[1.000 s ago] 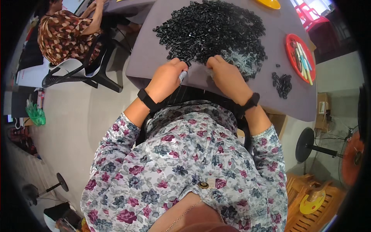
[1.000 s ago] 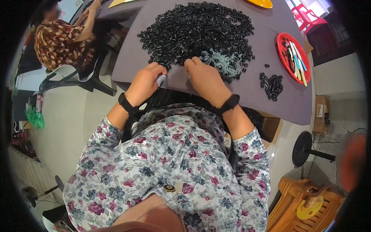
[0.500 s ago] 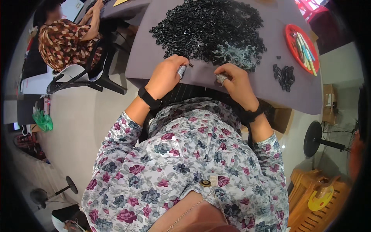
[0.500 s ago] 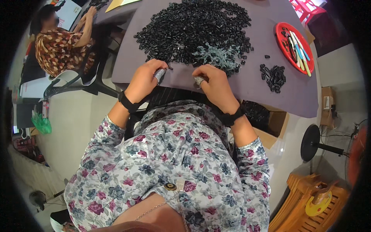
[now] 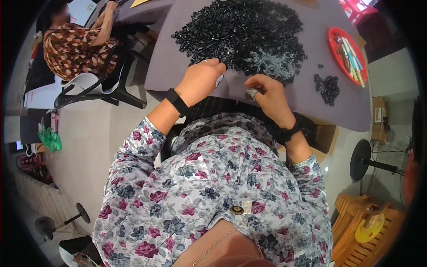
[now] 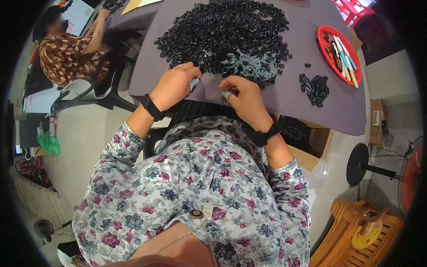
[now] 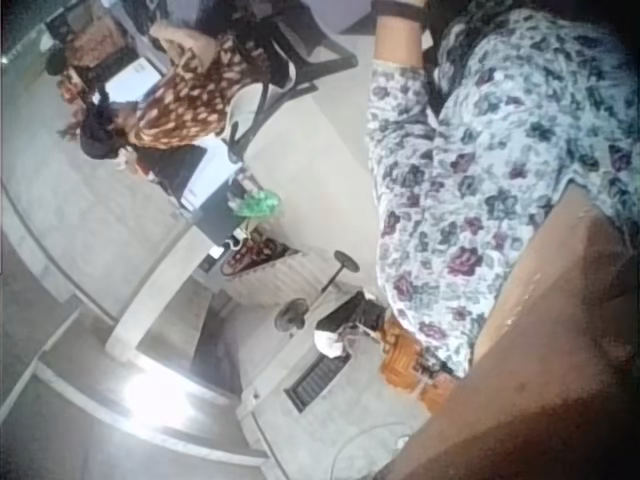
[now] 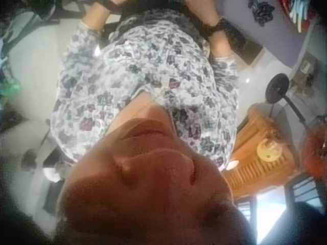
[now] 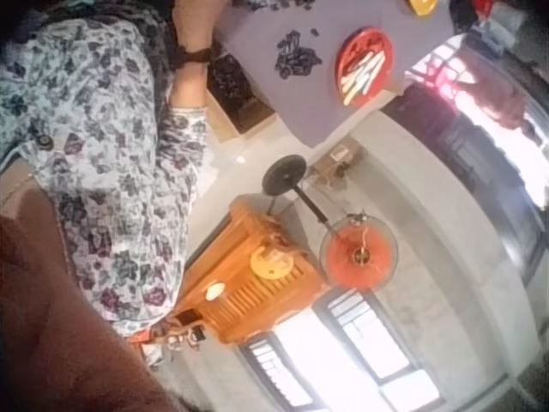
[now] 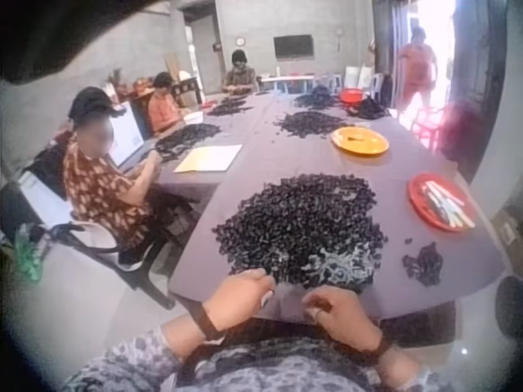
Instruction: Sorting small black plastic pieces on a large table in a manufacturing facility.
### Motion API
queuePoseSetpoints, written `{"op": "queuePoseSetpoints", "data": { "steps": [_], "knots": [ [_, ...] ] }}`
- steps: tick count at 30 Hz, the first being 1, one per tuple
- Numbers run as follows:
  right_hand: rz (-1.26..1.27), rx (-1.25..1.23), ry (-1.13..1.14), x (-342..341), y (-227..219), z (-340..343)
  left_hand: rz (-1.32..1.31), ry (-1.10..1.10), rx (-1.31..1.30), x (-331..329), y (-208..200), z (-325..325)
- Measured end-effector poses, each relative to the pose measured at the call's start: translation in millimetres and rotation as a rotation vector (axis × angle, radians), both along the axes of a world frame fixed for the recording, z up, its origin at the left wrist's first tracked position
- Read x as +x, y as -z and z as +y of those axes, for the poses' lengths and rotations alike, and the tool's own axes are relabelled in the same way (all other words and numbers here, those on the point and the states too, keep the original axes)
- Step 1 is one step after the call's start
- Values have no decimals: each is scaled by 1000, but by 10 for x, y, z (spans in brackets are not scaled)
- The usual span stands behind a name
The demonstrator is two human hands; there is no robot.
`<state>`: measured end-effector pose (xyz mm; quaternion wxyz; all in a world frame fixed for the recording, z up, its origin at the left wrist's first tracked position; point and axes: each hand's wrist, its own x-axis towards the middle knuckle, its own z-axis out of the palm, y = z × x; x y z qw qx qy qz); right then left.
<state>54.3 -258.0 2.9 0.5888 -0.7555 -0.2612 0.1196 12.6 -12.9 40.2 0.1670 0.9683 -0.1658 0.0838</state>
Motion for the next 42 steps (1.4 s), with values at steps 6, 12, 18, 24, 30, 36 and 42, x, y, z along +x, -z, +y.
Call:
{"op": "queuePoseSetpoints", "data": {
  "steps": [6,12,18,24,30,36,42],
  "knots": [
    [78,65,39,-23,-59,65,-76,15,-52,-102,87,-79],
    [129,219,25,-31,-170,115,481,-54,-972,-216,52,-219],
    [169,243,-34,-52,-143,121,508,-20,-1246,-210,138,-270],
    [139,257,-13,-81,-153,112,539,-60,-1326,-196,195,-250],
    [118,230,-10,-85,-172,107,557,-19,-1376,-199,234,-263],
    [135,224,5,-100,-148,109,554,-67,-1349,-200,261,-282],
    [115,227,4,-122,-128,130,564,-91,-1365,-208,249,-284]
  ]
}}
